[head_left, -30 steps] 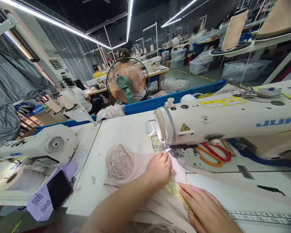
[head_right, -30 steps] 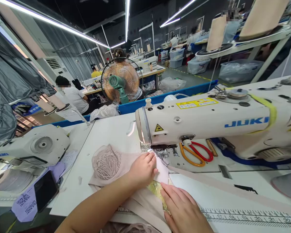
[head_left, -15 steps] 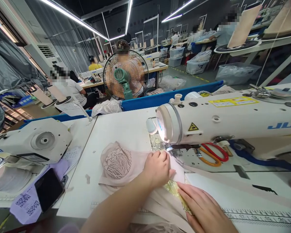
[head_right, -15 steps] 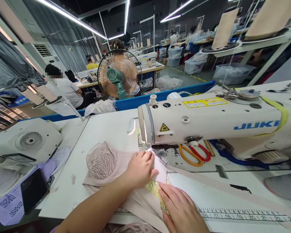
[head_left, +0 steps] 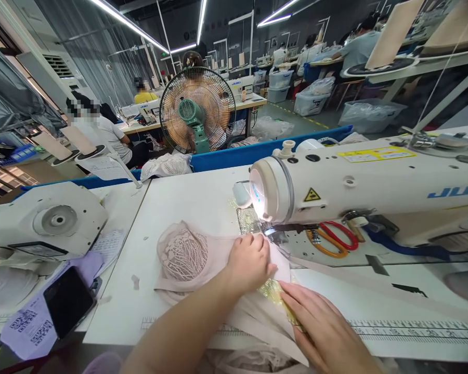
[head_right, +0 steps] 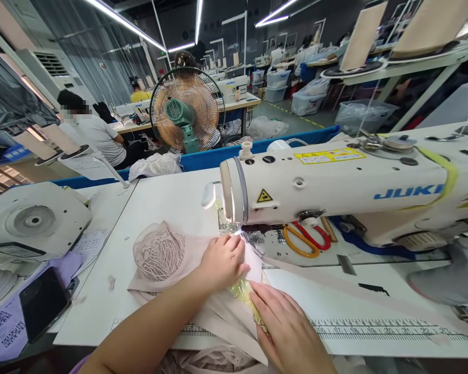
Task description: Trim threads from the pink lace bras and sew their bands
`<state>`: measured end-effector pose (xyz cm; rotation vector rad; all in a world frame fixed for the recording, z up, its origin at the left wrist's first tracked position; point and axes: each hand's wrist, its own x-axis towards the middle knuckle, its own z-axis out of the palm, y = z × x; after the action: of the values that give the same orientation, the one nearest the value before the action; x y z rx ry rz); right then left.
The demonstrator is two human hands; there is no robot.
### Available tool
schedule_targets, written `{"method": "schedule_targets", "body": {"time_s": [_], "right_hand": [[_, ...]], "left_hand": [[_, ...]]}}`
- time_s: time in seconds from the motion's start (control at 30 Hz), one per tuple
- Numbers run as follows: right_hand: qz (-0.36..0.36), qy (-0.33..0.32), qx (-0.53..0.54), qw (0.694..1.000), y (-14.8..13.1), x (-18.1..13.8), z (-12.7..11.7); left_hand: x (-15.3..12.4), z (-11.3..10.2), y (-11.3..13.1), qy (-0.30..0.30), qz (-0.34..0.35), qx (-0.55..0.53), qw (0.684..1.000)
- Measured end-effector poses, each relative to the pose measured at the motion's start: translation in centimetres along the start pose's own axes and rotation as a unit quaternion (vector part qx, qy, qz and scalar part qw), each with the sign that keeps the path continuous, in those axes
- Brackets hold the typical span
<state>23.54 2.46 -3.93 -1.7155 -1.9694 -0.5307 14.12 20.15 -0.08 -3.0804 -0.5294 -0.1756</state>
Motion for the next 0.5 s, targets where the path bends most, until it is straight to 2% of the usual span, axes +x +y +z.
{"method": "schedule_targets", "body": {"time_s": [0.2,0.5], "right_hand": [[0.019,-0.01,0.009,1.0,-0.07,-0.29,0.19],[0.017,-0.013,0.003,1.0,-0.22,-0.25,0.18]], "left_hand": [[-0.53,0.3,-0.27,-0.002,0.029,0.005,1.0],[-0.43,-0.07,-0.2,-0.03,0.031,0.007,0.999]]}}
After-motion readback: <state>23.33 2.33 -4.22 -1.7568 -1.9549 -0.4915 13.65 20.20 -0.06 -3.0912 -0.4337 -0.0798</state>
